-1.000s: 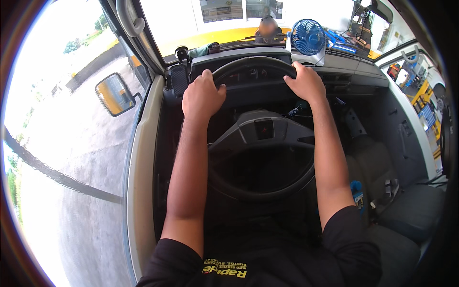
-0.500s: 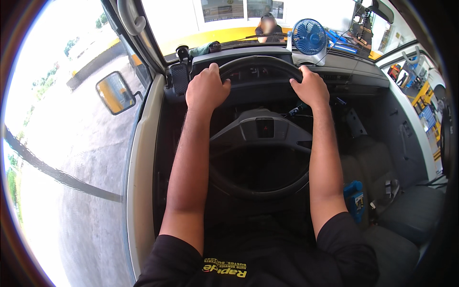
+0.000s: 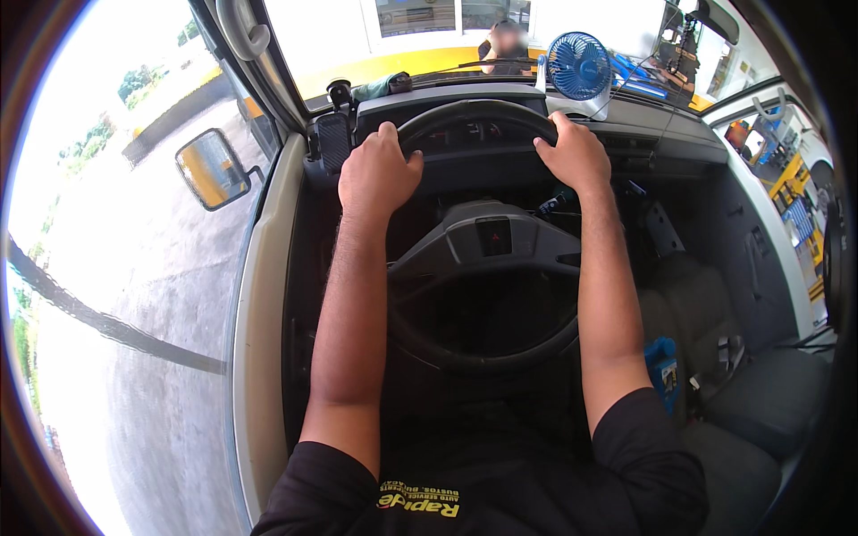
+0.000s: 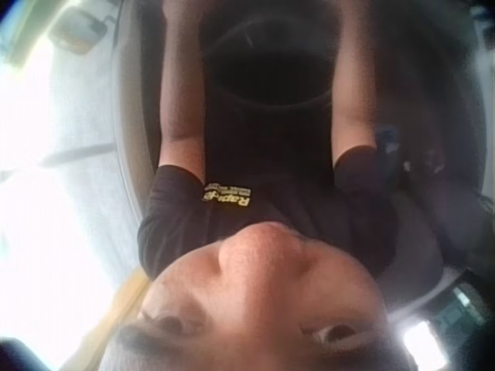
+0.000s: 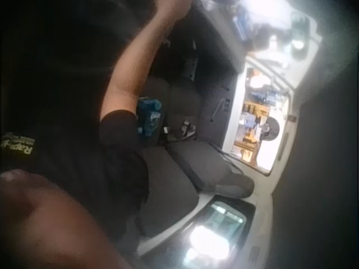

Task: The person pours brake fluid from a blue bottle into the vehicle's reservoir under the hood, then closes the hood and sits in the driver's seat. They turn the ignition on, check the dashboard, and operate the steering wheel and gear shifter.

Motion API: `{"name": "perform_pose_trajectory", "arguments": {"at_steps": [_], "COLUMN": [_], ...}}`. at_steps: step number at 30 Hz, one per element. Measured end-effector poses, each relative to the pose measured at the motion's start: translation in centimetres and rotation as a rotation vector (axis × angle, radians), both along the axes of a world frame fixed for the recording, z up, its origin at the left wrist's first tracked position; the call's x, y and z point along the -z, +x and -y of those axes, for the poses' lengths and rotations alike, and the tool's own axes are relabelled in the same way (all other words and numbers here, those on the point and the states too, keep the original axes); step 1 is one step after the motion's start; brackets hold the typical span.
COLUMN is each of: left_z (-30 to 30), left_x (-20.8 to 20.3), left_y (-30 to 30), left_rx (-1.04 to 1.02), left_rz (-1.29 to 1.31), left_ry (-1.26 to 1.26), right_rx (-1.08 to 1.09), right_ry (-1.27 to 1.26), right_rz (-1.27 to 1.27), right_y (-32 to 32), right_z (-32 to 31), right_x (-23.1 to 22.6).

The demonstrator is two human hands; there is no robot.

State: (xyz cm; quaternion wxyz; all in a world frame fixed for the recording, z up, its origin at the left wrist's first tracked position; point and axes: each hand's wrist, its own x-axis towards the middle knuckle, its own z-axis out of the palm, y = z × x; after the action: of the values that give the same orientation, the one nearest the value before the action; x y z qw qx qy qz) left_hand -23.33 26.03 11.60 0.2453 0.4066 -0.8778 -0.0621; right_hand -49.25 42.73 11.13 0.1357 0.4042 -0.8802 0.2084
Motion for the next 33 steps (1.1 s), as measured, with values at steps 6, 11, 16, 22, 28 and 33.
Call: {"name": "perform_pose_trajectory", "arguments": {"at_steps": [6, 11, 16, 22, 28, 33], "left_z": [0.3, 0.6, 0.1, -1.1, -1.7, -1.8], "left_x": [-0.4, -0.9, -1.1, -0.9, -0.4, -0.6], "left_y": [-0.6, -1.4, -0.9, 0.5, 1.7, 1.4], "left_rx": [0.004, 0.041, 0.044, 0.009, -0.056, -0.064], "left_rz": [0.014, 0.058, 0.083, 0.068, 0.023, 0.026], "left_ry": [-0.009, -0.069, -0.077, -0.06, 0.001, -0.023], "right_rx": [-0.015, -0.169, -1.344, -1.299, -1.147, -1.334], "right_ry": [-0.119, -0.481, -0.111, 0.328, 0.429, -0.22], "right_rz": [-0.088, -0.44, 0.742, 0.575, 0.435, -0.498], "right_y": [-0.2, 6.3, 22.1, 29.5, 31.8, 26.5], "right_z": [-0.1, -4.6, -15.4, -18.4, -17.6, -12.5], "right_x": [1.2, 2.4, 8.3, 14.0, 15.6, 10.0]}}
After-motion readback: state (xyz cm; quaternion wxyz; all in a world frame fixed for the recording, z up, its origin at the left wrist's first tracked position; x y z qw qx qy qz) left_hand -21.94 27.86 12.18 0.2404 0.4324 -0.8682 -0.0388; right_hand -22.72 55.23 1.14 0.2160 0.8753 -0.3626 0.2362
